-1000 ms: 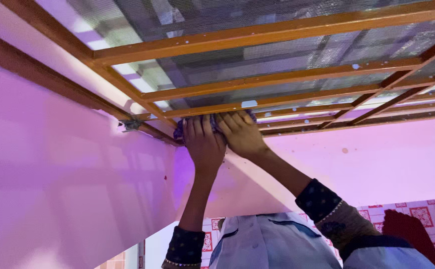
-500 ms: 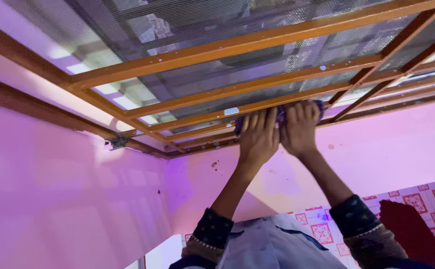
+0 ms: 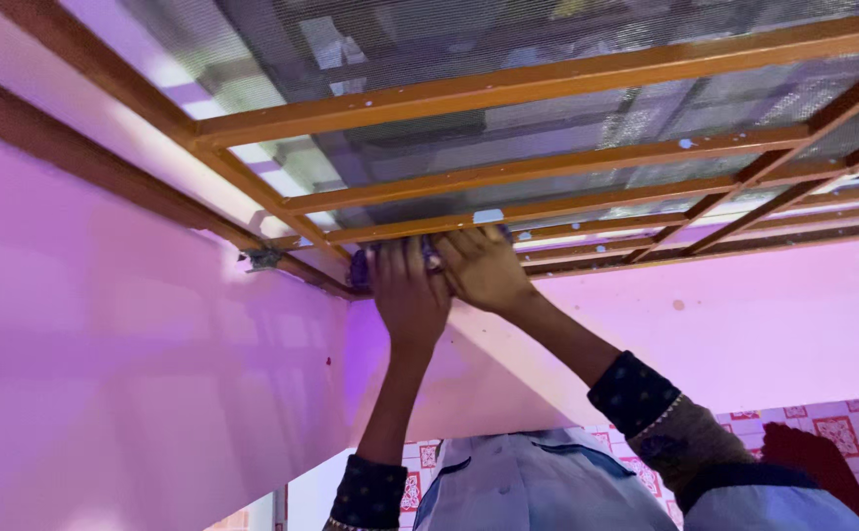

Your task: The person cleans a window screen by hand using a cloth, wiping the surface repeatedly.

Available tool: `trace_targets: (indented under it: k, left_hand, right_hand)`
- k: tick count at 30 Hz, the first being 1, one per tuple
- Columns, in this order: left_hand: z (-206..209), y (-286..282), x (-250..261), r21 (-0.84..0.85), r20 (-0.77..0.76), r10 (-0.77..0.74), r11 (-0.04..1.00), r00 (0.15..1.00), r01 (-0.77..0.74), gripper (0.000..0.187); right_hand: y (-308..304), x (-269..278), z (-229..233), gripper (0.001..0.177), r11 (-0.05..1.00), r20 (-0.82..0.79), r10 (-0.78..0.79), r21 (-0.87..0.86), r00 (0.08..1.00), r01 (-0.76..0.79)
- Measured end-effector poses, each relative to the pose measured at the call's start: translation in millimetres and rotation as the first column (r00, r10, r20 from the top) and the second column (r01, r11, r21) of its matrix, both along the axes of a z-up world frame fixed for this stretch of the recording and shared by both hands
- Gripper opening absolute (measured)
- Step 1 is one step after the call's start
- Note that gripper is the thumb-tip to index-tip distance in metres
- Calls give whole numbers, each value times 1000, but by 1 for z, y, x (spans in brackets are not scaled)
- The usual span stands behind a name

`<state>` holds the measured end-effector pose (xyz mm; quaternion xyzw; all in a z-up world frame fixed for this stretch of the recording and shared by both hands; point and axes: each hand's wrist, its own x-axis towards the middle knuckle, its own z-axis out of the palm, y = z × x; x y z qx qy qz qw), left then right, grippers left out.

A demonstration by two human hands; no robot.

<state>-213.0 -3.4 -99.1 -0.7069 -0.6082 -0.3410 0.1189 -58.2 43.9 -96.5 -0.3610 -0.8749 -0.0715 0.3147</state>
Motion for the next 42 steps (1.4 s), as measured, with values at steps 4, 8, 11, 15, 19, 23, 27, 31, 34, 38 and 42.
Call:
trace_targets:
  k: [4, 8, 11, 15, 19, 23, 27, 31, 34, 38, 42]
  left_hand:
    - [-10, 23, 69, -49, -22, -122, 992, 992, 120, 67]
    - [-11, 36, 170, -4, 25, -328, 945, 944, 328, 70]
    - [-8, 30, 196, 21, 21, -311, 950, 950, 311, 61]
    - [-10, 27, 156, -18, 41, -368, 929, 929, 369, 56]
    - [-18, 18, 84, -55, 13, -229, 972, 973, 229, 61]
    - [-19, 3, -11, 13, -114, -4, 1000, 993, 6, 55]
    - [-10, -9, -32, 34, 55, 5, 999, 998, -7, 52]
    - [-3, 1, 11, -3, 25, 31, 1000, 999, -31, 59]
    - [-3, 9, 63, 55, -28, -110, 992, 993, 112, 73]
    - [-6, 28, 159, 6, 100, -304, 952, 947, 305, 67]
    - [-9, 17, 207, 115, 176, -532, 847, 829, 519, 48]
  right_hand:
    - [4, 78, -17, 40, 994, -55, -95, 57, 994, 98]
    - [-11, 174, -20, 43, 912, -1, -408, -54, 913, 407]
    - [-27, 185, -15, 47, 881, -43, -468, 52, 883, 470]
    - [-26, 148, -7, 55, 882, -107, -469, -4, 877, 472]
    - [-21, 77, -10, 52, 922, -64, -386, -51, 920, 384]
    - [-16, -28, -11, 46, 960, -2, -270, -73, 963, 269]
    - [-16, -50, -1, 52, 987, -1, -128, 94, 992, 128]
    - [-12, 4, -6, 55, 996, 19, -78, 52, 997, 77]
    - [-10, 61, -16, 36, 977, 19, -209, -23, 978, 210]
    - [-22, 145, -21, 33, 888, -46, -440, 123, 897, 442]
    - [-58, 188, -16, 29, 844, -270, -512, 19, 815, 537]
